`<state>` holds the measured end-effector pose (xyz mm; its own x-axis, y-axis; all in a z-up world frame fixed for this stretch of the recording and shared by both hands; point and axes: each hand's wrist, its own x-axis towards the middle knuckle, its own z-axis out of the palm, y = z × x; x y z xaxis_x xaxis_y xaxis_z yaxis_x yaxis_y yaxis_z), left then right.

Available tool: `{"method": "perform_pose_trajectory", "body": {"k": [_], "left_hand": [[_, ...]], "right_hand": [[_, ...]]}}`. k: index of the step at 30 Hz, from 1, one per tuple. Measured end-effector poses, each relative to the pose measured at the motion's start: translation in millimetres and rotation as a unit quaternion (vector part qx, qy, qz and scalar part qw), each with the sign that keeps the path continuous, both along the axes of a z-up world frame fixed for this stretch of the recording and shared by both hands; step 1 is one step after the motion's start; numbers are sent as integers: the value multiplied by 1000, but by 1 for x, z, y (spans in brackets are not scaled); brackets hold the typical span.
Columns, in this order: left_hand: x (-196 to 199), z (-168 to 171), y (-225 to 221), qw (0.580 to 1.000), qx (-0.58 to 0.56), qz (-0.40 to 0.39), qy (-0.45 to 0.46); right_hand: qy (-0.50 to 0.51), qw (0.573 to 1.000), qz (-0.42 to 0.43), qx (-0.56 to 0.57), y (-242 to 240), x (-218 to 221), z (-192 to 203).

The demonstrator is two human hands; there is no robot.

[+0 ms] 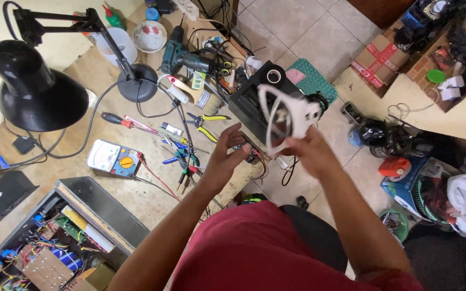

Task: Opening the casing of an electronic amplifier, cleaning internal components with a heat gun, and performing diagnostic tests using a multimeter.

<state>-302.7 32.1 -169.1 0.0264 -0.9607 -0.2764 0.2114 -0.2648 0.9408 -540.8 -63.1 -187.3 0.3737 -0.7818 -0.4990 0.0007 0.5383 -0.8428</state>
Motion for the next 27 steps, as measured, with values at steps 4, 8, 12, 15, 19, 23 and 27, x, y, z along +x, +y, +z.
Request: {"method": "perform_pose_trajectory", "body": {"k": [4,8,12,15,19,23,27], "left_hand": [[8,-74,-1,958,-17,-41,-282],[0,-160,0,733,-42,-288,-615],[-21,-185,-25,664,-34,-369,-649],[-29,-200,-45,637,18,-432,-638],[-28,-224,-62,620,26,-442,-648],[-19,-237,-62,613,24,-442,-654],[-1,-238,-43,629,23,-426,-650]], "right_hand": [[90,990,-57,-95,-59,-20,32],[161,984,-34,-71,-118,-37,-13],[169,985,-7,-22,-150,-40,-70],[148,987,21,57,-165,-47,-111],[228,968,94,48,-178,-55,-119],[273,955,111,30,-172,-43,-93],[280,954,106,16,-163,-31,-66]]}}
